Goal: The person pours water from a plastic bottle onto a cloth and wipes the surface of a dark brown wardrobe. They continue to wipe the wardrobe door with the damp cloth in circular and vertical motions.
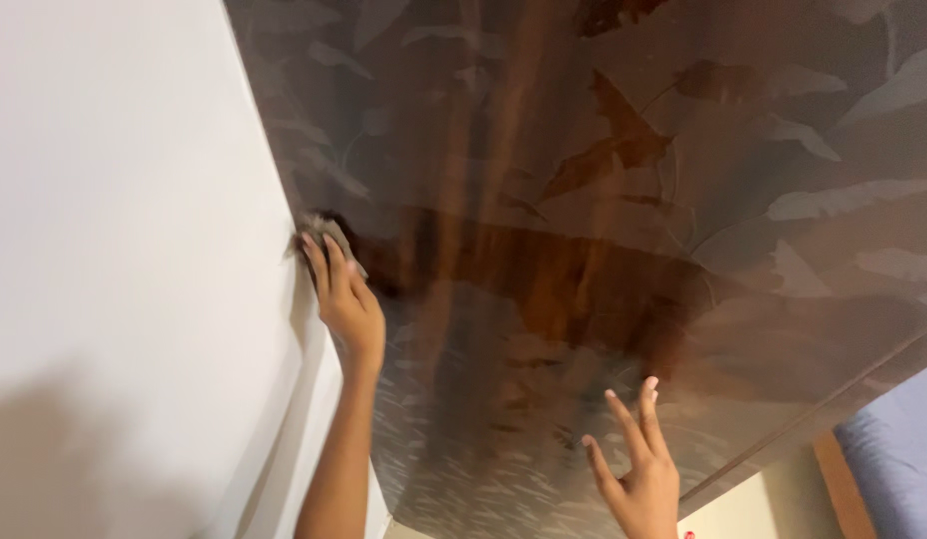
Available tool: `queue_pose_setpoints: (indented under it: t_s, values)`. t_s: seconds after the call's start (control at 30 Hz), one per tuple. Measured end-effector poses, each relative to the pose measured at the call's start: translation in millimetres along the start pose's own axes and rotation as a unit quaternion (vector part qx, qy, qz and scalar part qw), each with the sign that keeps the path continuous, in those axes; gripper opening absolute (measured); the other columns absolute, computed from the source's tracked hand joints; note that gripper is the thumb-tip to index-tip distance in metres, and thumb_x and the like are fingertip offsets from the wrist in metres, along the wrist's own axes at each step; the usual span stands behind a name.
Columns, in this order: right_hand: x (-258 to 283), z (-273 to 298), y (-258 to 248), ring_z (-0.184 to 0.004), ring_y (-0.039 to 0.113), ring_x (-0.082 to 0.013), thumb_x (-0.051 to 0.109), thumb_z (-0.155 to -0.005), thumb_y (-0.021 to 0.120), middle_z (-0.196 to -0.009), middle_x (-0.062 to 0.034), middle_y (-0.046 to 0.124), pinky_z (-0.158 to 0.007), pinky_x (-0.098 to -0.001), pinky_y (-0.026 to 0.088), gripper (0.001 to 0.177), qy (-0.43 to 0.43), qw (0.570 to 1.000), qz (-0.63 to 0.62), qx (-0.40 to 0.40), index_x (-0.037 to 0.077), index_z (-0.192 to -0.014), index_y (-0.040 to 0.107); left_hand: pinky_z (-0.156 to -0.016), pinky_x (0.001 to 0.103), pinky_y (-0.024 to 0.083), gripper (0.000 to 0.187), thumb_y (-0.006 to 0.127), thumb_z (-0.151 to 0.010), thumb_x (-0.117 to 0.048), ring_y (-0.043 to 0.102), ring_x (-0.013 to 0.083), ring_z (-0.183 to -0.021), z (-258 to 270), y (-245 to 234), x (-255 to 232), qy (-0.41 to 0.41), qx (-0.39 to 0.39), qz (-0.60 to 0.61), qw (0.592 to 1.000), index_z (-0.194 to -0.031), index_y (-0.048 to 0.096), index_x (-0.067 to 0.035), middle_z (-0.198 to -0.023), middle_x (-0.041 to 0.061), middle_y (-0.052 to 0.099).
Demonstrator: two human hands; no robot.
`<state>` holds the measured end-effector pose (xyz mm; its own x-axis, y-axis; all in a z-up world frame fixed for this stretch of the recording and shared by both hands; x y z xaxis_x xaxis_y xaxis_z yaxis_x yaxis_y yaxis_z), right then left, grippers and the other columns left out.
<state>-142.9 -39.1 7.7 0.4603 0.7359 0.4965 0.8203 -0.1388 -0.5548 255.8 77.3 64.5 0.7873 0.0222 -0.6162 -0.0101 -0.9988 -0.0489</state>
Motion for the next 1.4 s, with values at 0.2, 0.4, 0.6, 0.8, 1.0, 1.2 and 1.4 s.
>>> queue_pose_setpoints:
  t_s: [0.2, 0.4, 0.6, 0.8, 1.0, 1.2, 1.4]
  values:
    - [11.5, -0.2, 2.9, -0.147, 0.038, -0.0343, 0.028, -0.075, 0.079, -0.168, -0.0155, 0.025, -0.093, -0.0400, 0.053, 0.056, 0.002, 0.997, 0.074, -0.013, 0.016, -0.129, 0.067, -0.121, 0.051, 0.041, 0.036, 0.063, -0.103, -0.006, 0.039, 0.0434, -0.149, 112.7, 58.4, -100.4, 0.150, 0.035, 0.008, 0.988, -0.139, 0.059, -0.005, -0.157, 0.028, 0.042]
    - [8.8, -0.6, -2.3, -0.146, 0.043, -0.0300, 0.028, -0.078, 0.077, -0.168, -0.0100, 0.029, -0.093, -0.0383, 0.053, 0.053, 0.039, 0.996, 0.082, 0.010, 0.017, -0.130, 0.068, -0.122, 0.051, 0.040, 0.043, 0.061, -0.099, 0.000, 0.043, 0.0386, -0.149, 73.7, 39.6, -52.1, 0.135, 0.029, -0.039, 0.990, -0.142, 0.060, -0.004, -0.158, 0.023, 0.043]
    - [18.4, -2.9, -5.3, -0.146, 0.040, -0.0348, 0.028, -0.076, 0.080, -0.168, -0.0148, 0.024, -0.090, -0.0373, 0.054, 0.055, 0.012, 0.998, 0.058, 0.007, 0.014, -0.127, 0.068, -0.124, 0.051, 0.039, 0.042, 0.054, -0.105, 0.001, 0.038, 0.0458, -0.151, 64.0, 29.2, -43.6, 0.036, -0.057, 0.023, 0.997, -0.147, 0.054, 0.002, -0.163, 0.027, 0.037]
    - [14.4, 0.0, 1.4, -0.147, 0.039, -0.0366, 0.020, -0.076, 0.084, -0.169, -0.0185, 0.015, -0.088, -0.0378, 0.056, 0.061, 0.001, 1.000, -0.010, 0.020, 0.016, -0.133, 0.064, -0.117, 0.050, 0.046, 0.041, 0.066, -0.098, -0.003, 0.047, 0.0453, -0.143, 152.5, 75.9, -140.8, 0.192, 0.086, 0.055, 0.976, -0.138, 0.064, -0.010, -0.157, 0.022, 0.045]
    - [-38.3, 39.6, -133.3, -0.145, 0.054, -0.0272, 0.003, -0.097, 0.073, -0.176, -0.0158, 0.014, -0.100, -0.0360, 0.051, 0.074, 0.031, 0.937, -0.037, -0.346, 0.008, -0.160, 0.035, -0.121, 0.048, 0.042, 0.042, 0.059, -0.102, 0.001, 0.048, 0.0373, -0.146, 109.7, 55.2, -79.1, 0.146, 0.060, -0.043, 0.987, -0.144, 0.058, -0.002, -0.158, 0.022, 0.046]
    - [-59.8, 32.4, -120.6, -0.127, 0.067, -0.0252, 0.006, -0.091, 0.071, -0.147, -0.0144, 0.061, -0.094, -0.0342, 0.056, 0.059, 0.067, 0.973, -0.112, -0.190, 0.005, -0.146, 0.052, -0.121, 0.049, 0.040, 0.043, 0.054, -0.104, 0.000, 0.037, 0.0441, -0.149, 123.6, 59.3, -89.1, 0.015, -0.006, 0.006, 1.000, -0.147, 0.055, 0.001, -0.160, 0.029, 0.036]
    - [-60.0, 24.0, -90.8, -0.125, 0.062, -0.0281, 0.012, -0.080, 0.077, -0.150, -0.0128, 0.055, -0.091, -0.0351, 0.053, 0.065, 0.084, 0.993, 0.008, -0.082, 0.005, -0.140, 0.055, -0.116, 0.049, 0.045, 0.038, 0.069, -0.096, -0.008, 0.054, 0.0309, -0.139, 216.2, 107.6, -192.5, 0.278, 0.081, -0.007, 0.957, -0.131, 0.068, -0.022, -0.149, 0.009, 0.058]
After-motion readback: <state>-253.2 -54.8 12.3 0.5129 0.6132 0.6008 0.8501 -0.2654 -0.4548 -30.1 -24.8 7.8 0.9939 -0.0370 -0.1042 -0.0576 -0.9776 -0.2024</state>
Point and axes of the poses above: each hand's wrist, its own z-axis away from the middle knuckle, its own y-axis out of the palm, x = y × z, the point moved 10 cm from there along -z, towards the middle knuckle
